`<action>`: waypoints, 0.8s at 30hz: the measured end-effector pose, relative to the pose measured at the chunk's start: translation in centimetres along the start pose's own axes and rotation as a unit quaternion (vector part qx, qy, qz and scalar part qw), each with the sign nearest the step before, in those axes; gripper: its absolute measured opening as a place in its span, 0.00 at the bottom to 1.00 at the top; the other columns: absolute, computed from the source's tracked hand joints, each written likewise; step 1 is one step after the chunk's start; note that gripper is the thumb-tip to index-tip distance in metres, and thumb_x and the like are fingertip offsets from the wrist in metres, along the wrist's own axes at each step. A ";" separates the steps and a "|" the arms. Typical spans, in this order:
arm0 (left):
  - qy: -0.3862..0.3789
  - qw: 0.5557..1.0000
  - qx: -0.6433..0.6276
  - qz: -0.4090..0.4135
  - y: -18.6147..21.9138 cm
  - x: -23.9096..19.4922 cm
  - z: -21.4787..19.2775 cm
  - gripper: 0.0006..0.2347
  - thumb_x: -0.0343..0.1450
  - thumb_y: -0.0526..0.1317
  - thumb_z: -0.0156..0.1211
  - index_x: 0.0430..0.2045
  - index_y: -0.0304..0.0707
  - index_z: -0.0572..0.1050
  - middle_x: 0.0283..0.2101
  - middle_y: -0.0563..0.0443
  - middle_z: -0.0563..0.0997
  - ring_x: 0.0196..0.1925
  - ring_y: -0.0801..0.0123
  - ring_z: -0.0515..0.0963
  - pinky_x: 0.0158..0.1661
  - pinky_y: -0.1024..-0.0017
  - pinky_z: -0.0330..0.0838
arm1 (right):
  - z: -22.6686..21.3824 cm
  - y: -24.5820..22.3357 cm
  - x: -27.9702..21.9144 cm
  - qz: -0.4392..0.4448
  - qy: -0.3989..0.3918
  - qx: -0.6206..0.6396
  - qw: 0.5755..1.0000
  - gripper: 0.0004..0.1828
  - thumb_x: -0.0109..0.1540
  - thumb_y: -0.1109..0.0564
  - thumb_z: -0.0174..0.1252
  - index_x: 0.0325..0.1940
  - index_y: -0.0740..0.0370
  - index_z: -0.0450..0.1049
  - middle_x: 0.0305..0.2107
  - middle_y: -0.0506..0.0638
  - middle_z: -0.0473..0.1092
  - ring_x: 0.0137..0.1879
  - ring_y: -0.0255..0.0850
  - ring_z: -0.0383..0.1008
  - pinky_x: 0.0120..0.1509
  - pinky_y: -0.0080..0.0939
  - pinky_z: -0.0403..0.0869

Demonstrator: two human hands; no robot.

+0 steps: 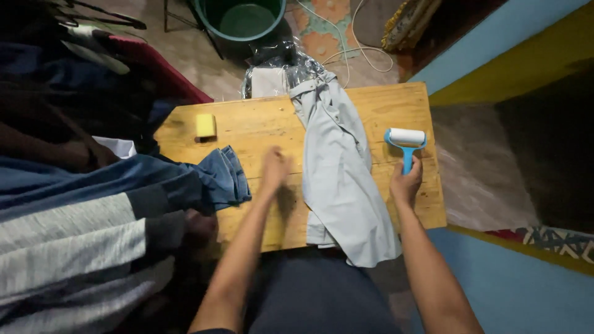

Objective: The person lays a light-colored shirt on a wooden table, uses a lint roller to clean the fabric, and then buttons the shirt. The person repeatedly rolls the lint roller over the shirt's surface and adjusts the garment while buttoning it.

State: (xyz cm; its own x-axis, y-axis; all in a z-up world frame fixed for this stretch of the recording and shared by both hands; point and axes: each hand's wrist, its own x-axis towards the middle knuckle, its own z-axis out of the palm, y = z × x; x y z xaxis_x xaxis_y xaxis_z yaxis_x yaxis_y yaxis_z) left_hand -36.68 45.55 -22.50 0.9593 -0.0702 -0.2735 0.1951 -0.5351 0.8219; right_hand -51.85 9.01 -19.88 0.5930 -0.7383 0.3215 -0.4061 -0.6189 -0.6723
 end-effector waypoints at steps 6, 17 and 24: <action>-0.123 0.986 0.028 -0.113 5.1 -9.6 6.0 0.31 0.65 0.51 0.71 0.56 0.34 0.66 0.51 0.23 0.79 0.57 0.33 0.79 0.52 0.42 0.75 | 1.0 4.0 0.2 0.000 -0.015 -0.015 1.000 0.22 0.60 0.58 0.62 0.58 0.65 0.75 0.47 0.63 0.73 0.56 0.63 0.75 0.58 0.59 0.73; -0.067 0.980 -0.113 -0.152 5.5 -14.5 5.6 0.32 0.66 0.54 0.71 0.58 0.33 0.69 0.58 0.28 0.75 0.65 0.40 0.73 0.61 0.49 0.70 | -2.0 2.3 -1.0 -0.128 -0.006 0.008 0.992 0.26 0.56 0.60 0.62 0.58 0.65 0.70 0.47 0.60 0.64 0.56 0.62 0.67 0.62 0.60 0.67; -0.100 0.975 -0.095 -0.175 3.9 -18.3 8.7 0.30 0.68 0.53 0.68 0.57 0.26 0.72 0.57 0.27 0.77 0.64 0.40 0.74 0.61 0.49 0.71 | -0.3 1.3 -7.9 0.164 -0.333 0.081 0.925 0.21 0.65 0.47 0.51 0.60 0.54 0.75 0.56 0.57 0.74 0.66 0.55 0.70 0.69 0.54 0.68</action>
